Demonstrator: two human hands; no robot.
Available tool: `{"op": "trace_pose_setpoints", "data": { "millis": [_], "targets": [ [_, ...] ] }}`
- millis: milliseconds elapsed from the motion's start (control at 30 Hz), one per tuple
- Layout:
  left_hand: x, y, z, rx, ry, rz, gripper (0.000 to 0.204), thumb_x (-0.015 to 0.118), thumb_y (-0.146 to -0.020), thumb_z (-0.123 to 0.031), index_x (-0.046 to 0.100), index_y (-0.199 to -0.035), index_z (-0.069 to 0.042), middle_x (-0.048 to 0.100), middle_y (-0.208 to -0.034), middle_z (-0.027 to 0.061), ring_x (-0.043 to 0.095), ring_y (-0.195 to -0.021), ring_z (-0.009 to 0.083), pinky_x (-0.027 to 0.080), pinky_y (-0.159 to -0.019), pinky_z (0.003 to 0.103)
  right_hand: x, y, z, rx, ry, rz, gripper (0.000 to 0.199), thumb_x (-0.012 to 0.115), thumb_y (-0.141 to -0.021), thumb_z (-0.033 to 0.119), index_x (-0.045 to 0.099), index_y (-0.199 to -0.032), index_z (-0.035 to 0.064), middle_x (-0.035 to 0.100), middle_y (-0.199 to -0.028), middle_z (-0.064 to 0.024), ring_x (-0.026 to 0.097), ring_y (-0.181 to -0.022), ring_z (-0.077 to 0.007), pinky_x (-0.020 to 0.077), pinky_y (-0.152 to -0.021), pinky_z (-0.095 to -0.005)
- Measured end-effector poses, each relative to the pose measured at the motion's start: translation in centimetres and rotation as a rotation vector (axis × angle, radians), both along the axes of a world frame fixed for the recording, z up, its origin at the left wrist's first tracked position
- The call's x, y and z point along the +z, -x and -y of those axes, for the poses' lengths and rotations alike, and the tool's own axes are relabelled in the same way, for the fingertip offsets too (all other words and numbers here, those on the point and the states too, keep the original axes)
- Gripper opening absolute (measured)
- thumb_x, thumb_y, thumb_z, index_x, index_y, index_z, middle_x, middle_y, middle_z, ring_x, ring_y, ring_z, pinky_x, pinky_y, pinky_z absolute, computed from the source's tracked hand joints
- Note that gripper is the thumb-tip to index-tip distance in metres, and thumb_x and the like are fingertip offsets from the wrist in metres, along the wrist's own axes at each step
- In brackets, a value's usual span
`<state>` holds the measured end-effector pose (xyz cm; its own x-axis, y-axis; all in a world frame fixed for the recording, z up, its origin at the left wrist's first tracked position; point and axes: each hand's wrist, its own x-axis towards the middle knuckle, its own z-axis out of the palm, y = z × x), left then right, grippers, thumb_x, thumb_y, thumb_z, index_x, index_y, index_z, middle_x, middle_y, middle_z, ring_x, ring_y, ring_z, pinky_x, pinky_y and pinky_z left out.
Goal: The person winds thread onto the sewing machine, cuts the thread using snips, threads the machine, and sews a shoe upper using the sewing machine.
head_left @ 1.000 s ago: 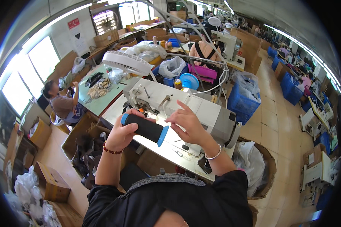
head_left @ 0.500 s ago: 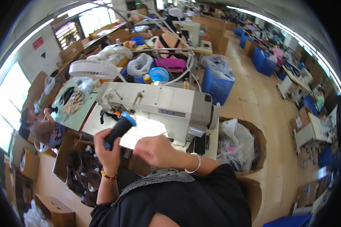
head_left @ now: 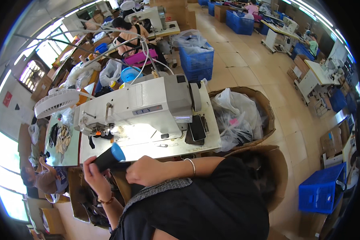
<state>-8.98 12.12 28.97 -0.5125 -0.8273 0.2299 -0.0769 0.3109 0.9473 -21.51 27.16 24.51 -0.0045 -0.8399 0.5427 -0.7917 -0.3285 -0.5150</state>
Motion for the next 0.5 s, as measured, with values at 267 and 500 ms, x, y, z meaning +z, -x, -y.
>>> {"op": "trace_pose_setpoints", "data": {
  "millis": [267, 500],
  "targets": [
    [-1.0, -0.6, 1.6, -0.189, 0.563, 0.227, 0.008, 0.056, -0.085, -0.002, 0.061, -0.091, -0.001, 0.059, -0.079, 0.0067, 0.056, -0.075, 0.0170, 0.044, -0.071, 0.028, 2.9, 0.5, -0.2, -0.057, 0.188, 0.142, 0.013, 0.057, -0.085, 0.021, 0.061, -0.077, 0.0112, 0.058, -0.073, -0.0062, 0.062, -0.071, -0.0288, 0.0486, -0.059, -0.0392],
    [1.8, -1.2, 1.2, -0.603, 0.009, 0.079, 0.018, 0.055, -0.093, -0.017, 0.056, -0.092, 0.000, 0.056, -0.076, 0.0065, 0.053, -0.067, 0.0126, 0.043, -0.062, 0.026, 2.5, 3.5, 0.2, -0.390, 0.097, 0.080, 0.009, 0.057, -0.081, 0.018, 0.060, -0.076, 0.0103, 0.060, -0.073, -0.0083, 0.062, -0.069, -0.0305, 0.0486, -0.057, -0.0401]
  ]
}}
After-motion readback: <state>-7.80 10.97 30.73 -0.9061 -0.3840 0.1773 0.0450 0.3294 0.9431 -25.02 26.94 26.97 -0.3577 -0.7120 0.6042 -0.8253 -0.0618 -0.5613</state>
